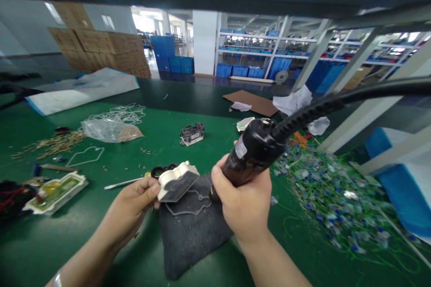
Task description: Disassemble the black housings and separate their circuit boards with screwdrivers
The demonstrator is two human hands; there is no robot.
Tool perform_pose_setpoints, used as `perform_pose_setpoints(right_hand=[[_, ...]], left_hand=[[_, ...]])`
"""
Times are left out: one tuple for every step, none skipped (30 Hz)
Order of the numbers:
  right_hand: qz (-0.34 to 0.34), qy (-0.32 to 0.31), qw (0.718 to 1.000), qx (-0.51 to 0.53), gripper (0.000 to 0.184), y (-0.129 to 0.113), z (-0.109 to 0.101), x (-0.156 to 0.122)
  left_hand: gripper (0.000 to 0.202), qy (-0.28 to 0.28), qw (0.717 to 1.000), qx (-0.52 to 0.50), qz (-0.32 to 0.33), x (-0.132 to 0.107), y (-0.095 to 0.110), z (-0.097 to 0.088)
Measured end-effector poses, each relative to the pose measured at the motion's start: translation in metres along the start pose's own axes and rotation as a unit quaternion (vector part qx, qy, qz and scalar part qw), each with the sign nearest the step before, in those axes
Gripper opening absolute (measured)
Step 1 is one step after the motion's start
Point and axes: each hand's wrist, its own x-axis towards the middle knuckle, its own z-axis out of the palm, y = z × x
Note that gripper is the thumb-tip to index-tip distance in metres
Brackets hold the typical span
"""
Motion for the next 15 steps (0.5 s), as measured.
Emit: perform_pose_setpoints(right_hand=[[0.011,-0.015,1.0,-0.003,0.031,-0.003,-0.001,-0.001],[0.023,-0.032,0.999,-0.004,0.034,-0.005,-0.001,-0.002],[0.039,-0.053,0.998,-0.002,0.036,-0.007,-0.002,-0.003],[0.057,-0.076,0.995,0.004,0.037,-0.008,-0.003,-0.003],[0.079,-0.102,0.992,0.014,0.037,-0.009,-0.004,-0.004],[0.103,-0.129,0.986,0.024,0.037,-0.01,-0.005,-0.004],[0.127,-0.155,0.979,0.037,0.036,-0.011,-0.006,-0.004],[0.149,-0.18,0.971,0.05,0.037,-0.012,-0.006,-0.004],[0.167,-0.201,0.963,0.063,0.037,-0.014,-0.006,-0.004],[0.182,-0.22,0.955,0.077,0.037,-0.016,-0.005,-0.004],[0.193,-0.234,0.948,0.092,0.036,-0.019,-0.005,-0.004],[0.201,-0.244,0.942,0.111,0.036,-0.022,-0.004,-0.004],[0.211,-0.252,0.935,0.133,0.036,-0.025,-0.003,-0.004],[0.22,-0.255,0.929,0.154,0.036,-0.027,-0.002,-0.005],[0.229,-0.255,0.923,0.175,0.036,-0.028,-0.002,-0.005]], left_hand=[[0.032,0.006,1.0,-0.014,0.0,0.001,-0.002,0.0],[0.033,0.01,1.0,-0.024,0.001,0.001,-0.003,0.0],[0.033,0.016,0.999,-0.031,0.003,0.001,-0.004,0.001],[0.033,0.022,0.999,-0.034,0.006,0.001,-0.005,0.002],[0.033,0.029,0.999,-0.036,0.01,0.001,-0.006,0.004],[0.033,0.035,0.999,-0.037,0.012,0.0,-0.006,0.006],[0.033,0.04,0.998,-0.039,0.014,-0.001,-0.007,0.008],[0.032,0.042,0.998,-0.04,0.015,-0.001,-0.007,0.01],[0.032,0.042,0.998,-0.038,0.016,-0.002,-0.008,0.012],[0.031,0.039,0.999,-0.031,0.016,-0.003,-0.009,0.015],[0.03,0.034,0.999,-0.021,0.016,-0.004,-0.01,0.018],[0.029,0.028,0.999,-0.008,0.016,-0.005,-0.011,0.021],[0.027,0.02,1.0,0.009,0.016,-0.007,-0.013,0.024],[0.025,0.011,0.999,0.029,0.018,-0.008,-0.014,0.027],[0.023,-0.001,0.998,0.051,0.029,-0.01,-0.015,0.03]])
